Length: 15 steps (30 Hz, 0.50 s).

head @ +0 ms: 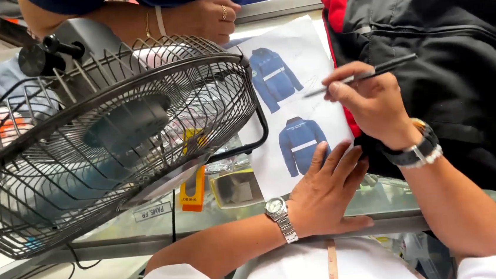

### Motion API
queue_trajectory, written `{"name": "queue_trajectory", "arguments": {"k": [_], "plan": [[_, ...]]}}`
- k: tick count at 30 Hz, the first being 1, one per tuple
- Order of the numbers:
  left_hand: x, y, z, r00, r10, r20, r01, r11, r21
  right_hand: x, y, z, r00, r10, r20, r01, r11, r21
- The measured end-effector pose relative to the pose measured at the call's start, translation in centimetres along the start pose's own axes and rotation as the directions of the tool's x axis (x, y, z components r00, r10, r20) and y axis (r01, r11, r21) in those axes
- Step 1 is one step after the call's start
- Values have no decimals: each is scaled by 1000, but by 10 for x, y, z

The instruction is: A person is inspecting a black jacket and marking a design diagram on a piece of paper with a pen while discussing with another person at a service counter.

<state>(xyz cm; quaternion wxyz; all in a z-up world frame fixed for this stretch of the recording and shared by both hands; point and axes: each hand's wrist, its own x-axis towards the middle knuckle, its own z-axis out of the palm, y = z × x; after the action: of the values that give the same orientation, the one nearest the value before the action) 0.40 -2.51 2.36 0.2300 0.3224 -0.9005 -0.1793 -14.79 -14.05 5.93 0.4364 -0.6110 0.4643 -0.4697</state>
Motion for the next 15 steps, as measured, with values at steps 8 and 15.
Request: {"name": "queue_trajectory", "arguments": {"k": [8,15], "plan": [[1,1,5,993,-23,114,11,994,109,-38,1,13,999,-30,14,33,963,-268],[1,3,-3,999,-10,43,7,997,73,-36,13,14,999,32,-4,-32,976,-213]]}}
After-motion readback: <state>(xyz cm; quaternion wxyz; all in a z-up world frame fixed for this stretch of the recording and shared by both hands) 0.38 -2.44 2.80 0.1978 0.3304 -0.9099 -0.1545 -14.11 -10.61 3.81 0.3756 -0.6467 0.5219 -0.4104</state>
